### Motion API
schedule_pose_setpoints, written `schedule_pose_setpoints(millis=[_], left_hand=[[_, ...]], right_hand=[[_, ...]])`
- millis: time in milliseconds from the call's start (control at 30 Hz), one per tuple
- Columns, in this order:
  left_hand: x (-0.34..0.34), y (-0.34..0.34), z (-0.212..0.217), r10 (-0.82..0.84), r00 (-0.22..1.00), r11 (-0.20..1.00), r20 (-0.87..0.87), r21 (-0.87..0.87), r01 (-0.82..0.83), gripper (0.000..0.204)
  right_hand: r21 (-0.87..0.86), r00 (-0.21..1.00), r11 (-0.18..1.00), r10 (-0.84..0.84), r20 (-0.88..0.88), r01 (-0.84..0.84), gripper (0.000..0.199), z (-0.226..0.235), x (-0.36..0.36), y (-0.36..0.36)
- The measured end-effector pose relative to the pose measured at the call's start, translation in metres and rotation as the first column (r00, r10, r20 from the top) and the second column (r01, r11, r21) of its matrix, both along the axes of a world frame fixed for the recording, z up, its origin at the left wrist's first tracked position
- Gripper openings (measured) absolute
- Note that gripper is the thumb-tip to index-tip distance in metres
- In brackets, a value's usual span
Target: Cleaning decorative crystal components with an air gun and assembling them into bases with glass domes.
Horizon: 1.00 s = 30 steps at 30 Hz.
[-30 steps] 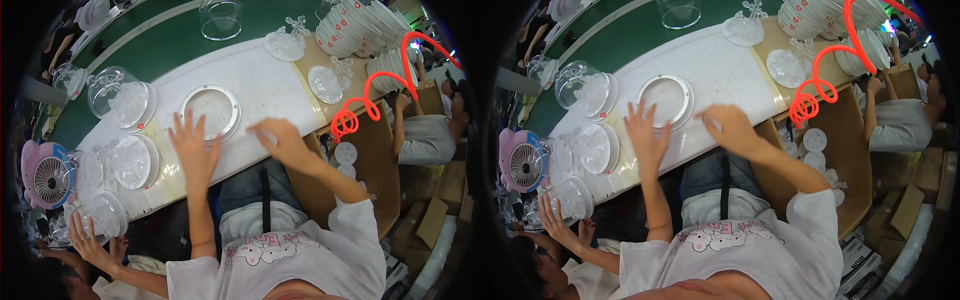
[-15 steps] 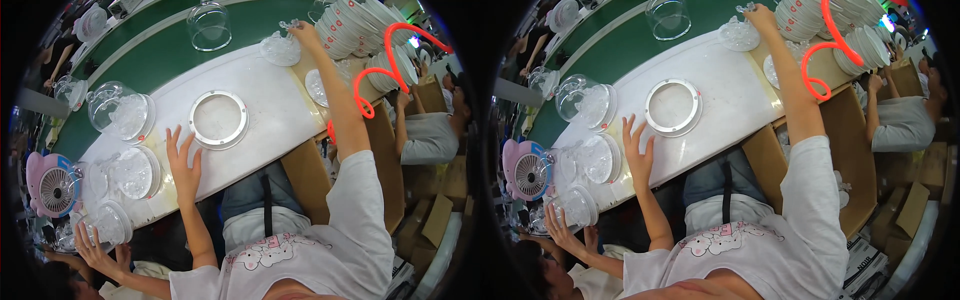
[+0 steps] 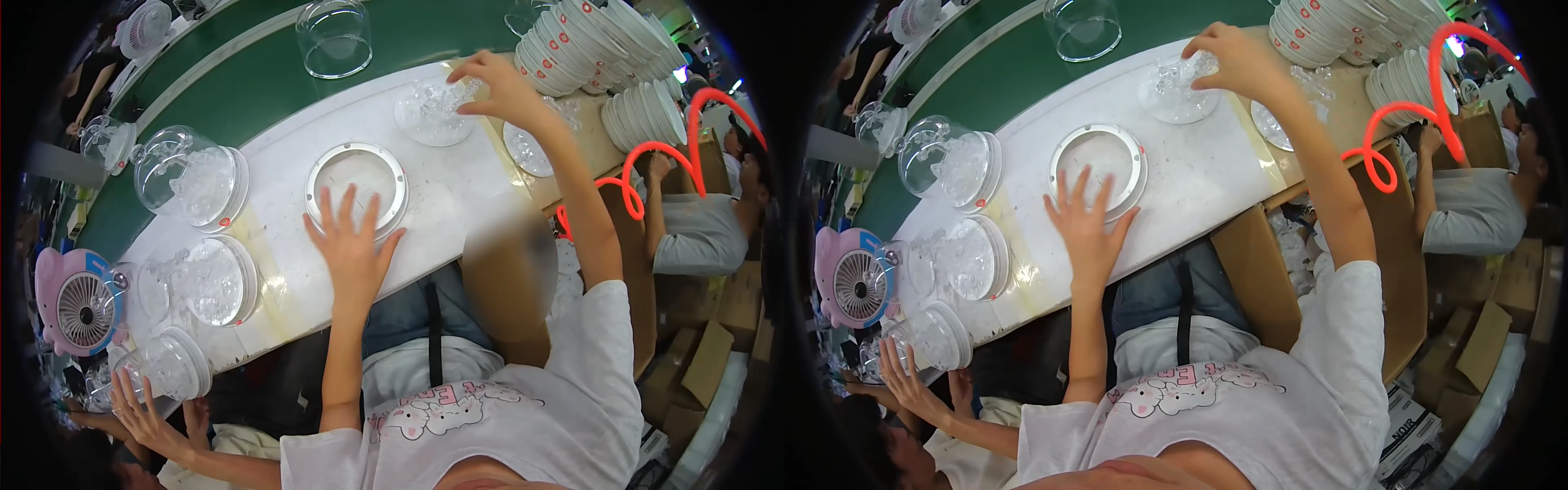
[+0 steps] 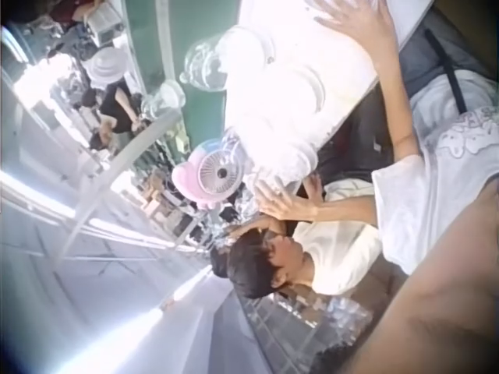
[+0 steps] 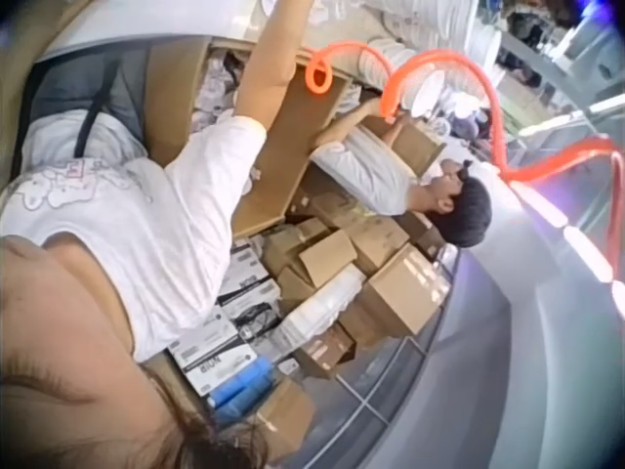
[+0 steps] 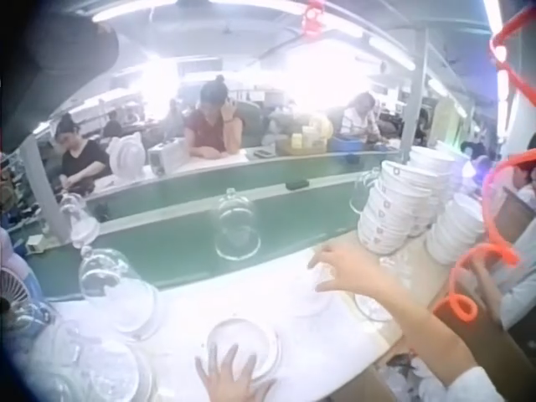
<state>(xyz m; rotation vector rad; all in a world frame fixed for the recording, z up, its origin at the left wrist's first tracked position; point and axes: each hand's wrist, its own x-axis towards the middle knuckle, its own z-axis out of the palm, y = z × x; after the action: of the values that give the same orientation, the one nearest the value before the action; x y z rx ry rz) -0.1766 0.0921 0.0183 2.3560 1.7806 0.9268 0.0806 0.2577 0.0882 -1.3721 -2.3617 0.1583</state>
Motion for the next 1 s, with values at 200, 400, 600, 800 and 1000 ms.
schedule_pose_setpoints(millis=[200, 400, 600, 800, 1000], left_hand=[[-0.044, -0.004, 0.002, -0.157, 0.987, 0.980, 0.031, -0.121, 0.160, 0.031], [-0.083, -0.021, -0.009, 0.171, 0.899, 0.976, 0.403, -0.191, -0.101, 0.068], [-0.050, 0.007, -0.016, 0.170, 0.963, 0.970, 0.211, -0.208, -0.125, 0.113], [-0.050, 0.013, -0.011, 0.022, 0.961, 0.965, 0.275, -0.256, 0.051, 0.109], [-0.047, -0.008, 0.021, 0.213, -0.291, 0.823, 0.933, -0.011, 0.568, 0.087]], right_hand=[[-0.254, 0.993, 0.960, 0.116, -0.017, -0.116, 0.021, 0.017, -0.001, -0.008], [-0.338, 0.982, 0.934, 0.060, -0.180, -0.119, 0.021, 0.001, -0.011, -0.033], [-0.431, 0.954, 0.902, -0.111, -0.278, -0.020, 0.023, -0.006, -0.014, -0.041], [-0.410, 0.924, 0.886, 0.050, -0.379, -0.216, 0.020, 0.054, -0.058, -0.062], [-0.163, 0.784, 0.767, 0.604, -0.141, -0.620, 0.021, 0.088, -0.069, -0.094]])
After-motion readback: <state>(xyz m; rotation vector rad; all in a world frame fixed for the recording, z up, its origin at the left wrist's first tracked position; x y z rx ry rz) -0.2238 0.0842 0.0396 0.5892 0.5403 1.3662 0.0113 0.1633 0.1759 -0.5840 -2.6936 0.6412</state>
